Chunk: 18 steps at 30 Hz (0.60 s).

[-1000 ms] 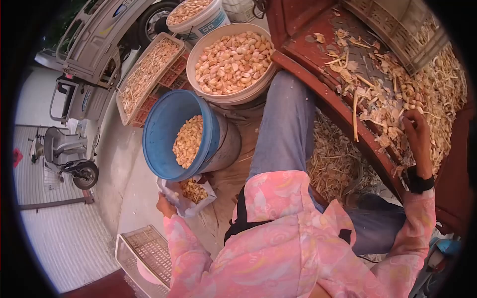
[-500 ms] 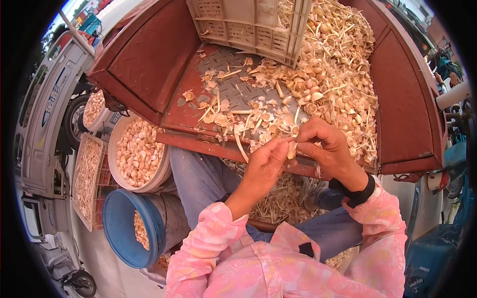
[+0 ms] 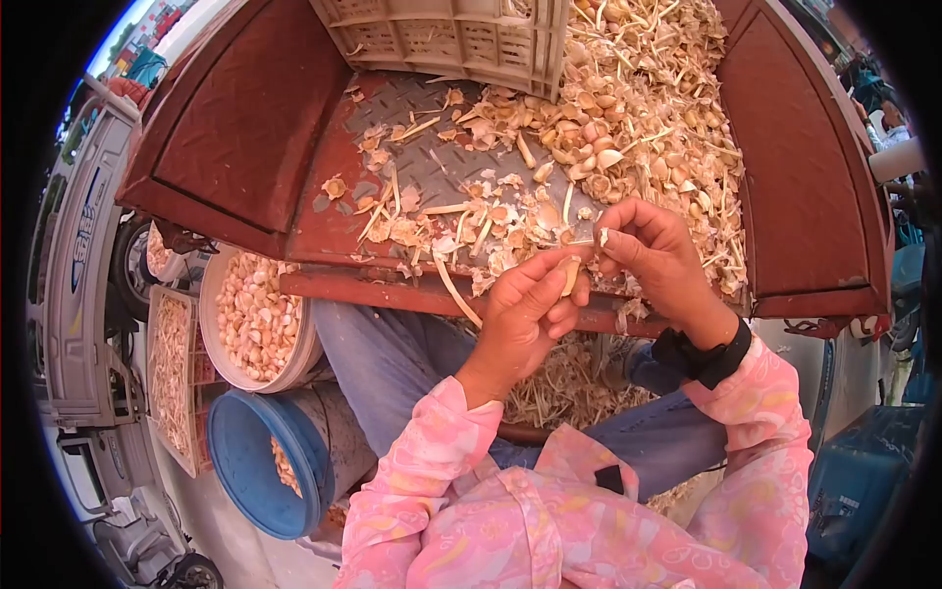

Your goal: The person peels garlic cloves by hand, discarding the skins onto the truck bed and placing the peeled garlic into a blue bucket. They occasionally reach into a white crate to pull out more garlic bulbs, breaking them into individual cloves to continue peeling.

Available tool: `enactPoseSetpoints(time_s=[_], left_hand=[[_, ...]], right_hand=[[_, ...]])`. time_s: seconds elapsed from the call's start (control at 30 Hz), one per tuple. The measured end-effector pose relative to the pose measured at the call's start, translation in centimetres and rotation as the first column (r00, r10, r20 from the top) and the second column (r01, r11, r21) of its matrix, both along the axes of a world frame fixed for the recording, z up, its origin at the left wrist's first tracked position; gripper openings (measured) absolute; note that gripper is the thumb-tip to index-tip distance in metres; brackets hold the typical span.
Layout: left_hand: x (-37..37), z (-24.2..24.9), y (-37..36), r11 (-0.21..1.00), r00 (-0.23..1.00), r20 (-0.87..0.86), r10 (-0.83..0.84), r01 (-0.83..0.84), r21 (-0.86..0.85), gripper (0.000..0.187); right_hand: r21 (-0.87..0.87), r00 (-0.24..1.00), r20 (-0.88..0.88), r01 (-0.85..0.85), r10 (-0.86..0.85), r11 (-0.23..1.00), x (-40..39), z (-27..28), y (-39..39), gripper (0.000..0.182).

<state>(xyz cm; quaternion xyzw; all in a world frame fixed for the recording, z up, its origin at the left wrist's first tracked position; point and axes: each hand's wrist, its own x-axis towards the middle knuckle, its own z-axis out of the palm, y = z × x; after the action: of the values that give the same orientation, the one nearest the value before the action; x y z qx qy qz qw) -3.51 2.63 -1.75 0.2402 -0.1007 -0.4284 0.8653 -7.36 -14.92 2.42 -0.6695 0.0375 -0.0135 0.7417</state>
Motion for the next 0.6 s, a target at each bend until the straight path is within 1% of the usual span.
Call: enactPoseSetpoints(time_s=[0.07, 0.1, 0.13, 0.17, 0.2, 0.27, 0.3, 0.33, 0.43, 0.47, 0.57, 0.6], left_hand=[[0.2, 0.0, 0.4, 0.997, 0.993, -0.107, -0.045, 0.039, -0.061, 0.037], [0.2, 0.2, 0.7, 0.999, 0.992, -0.12, -0.036, 0.031, -0.039, 0.037], [0.4, 0.4, 0.9, 0.999, 0.991, -0.13, -0.024, 0.021, -0.027, 0.037], [0.8, 0.7, 1.0, 1.0, 0.99, -0.14, -0.009, 0.007, -0.014, 0.037], [1.7, 1.0, 1.3, 1.0, 0.99, -0.141, 0.014, -0.014, -0.004, 0.033], [3.7, 2.1, 1.9, 0.987, 0.979, -0.168, 0.116, -0.094, 0.129, 0.028], [4.7, 2.5, 2.2, 0.971, 0.97, -0.175, 0.167, -0.131, 0.198, 0.026], [5.7, 1.9, 2.6, 0.984, 0.977, -0.156, 0.148, -0.129, 0.126, 0.021], [6.7, 0.7, 2.9, 0.975, 0.97, -0.163, 0.178, -0.151, 0.166, 0.021], [6.4, 0.5, 2.7, 0.968, 0.966, -0.177, 0.188, -0.151, 0.2, 0.02], [5.9, 0.4, 2.5, 0.946, 0.984, -0.1, 0.146, -0.11, 0.306, 0.02], [5.5, 0.9, 2.2, 0.909, 0.99, -0.007, 0.144, -0.13, 0.396, 0.023]], right_hand=[[-0.061, 0.992, -0.103, 0.063, -0.069, 0.996, 0.4, -0.6, -1.2, 0.014], [-0.363, 0.99, -0.142, -0.033, -0.02, 0.931, 0.4, -0.4, -1.3, 0.016], [-0.632, 0.982, -0.19, -0.134, 0.014, 0.763, 0.4, 0.0, -1.5, 0.018], [-0.83, 0.969, -0.246, -0.227, 0.03, 0.51, 0.8, 0.4, -1.6, 0.021], [-0.867, 0.99, -0.134, -0.14, 0.047, 0.478, 1.4, 0.6, -1.5, 0.018], [-0.898, 0.992, 0.089, 0.042, 0.086, 0.438, 2.8, 0.4, -0.7, 0.013], [-0.896, 0.974, 0.2, 0.138, 0.106, 0.422, 3.7, 0.2, -0.3, 0.01], [-0.899, 0.963, 0.258, 0.207, 0.084, 0.386, 5.1, 0.1, -0.3, 0.011], [-0.939, 0.945, 0.238, 0.164, 0.226, 0.303, 9.1, -1.1, -0.9, 0.011], [-0.965, 0.932, 0.181, 0.106, 0.315, 0.24, 9.8, -1.7, -1.1, 0.01], [-0.96, 0.966, 0.066, -0.006, 0.248, 0.281, 10.1, -2.3, -1.1, 0.012], [-0.925, 0.955, 0.155, 0.05, 0.252, 0.377, 9.5, -2.2, -0.9, 0.009]])
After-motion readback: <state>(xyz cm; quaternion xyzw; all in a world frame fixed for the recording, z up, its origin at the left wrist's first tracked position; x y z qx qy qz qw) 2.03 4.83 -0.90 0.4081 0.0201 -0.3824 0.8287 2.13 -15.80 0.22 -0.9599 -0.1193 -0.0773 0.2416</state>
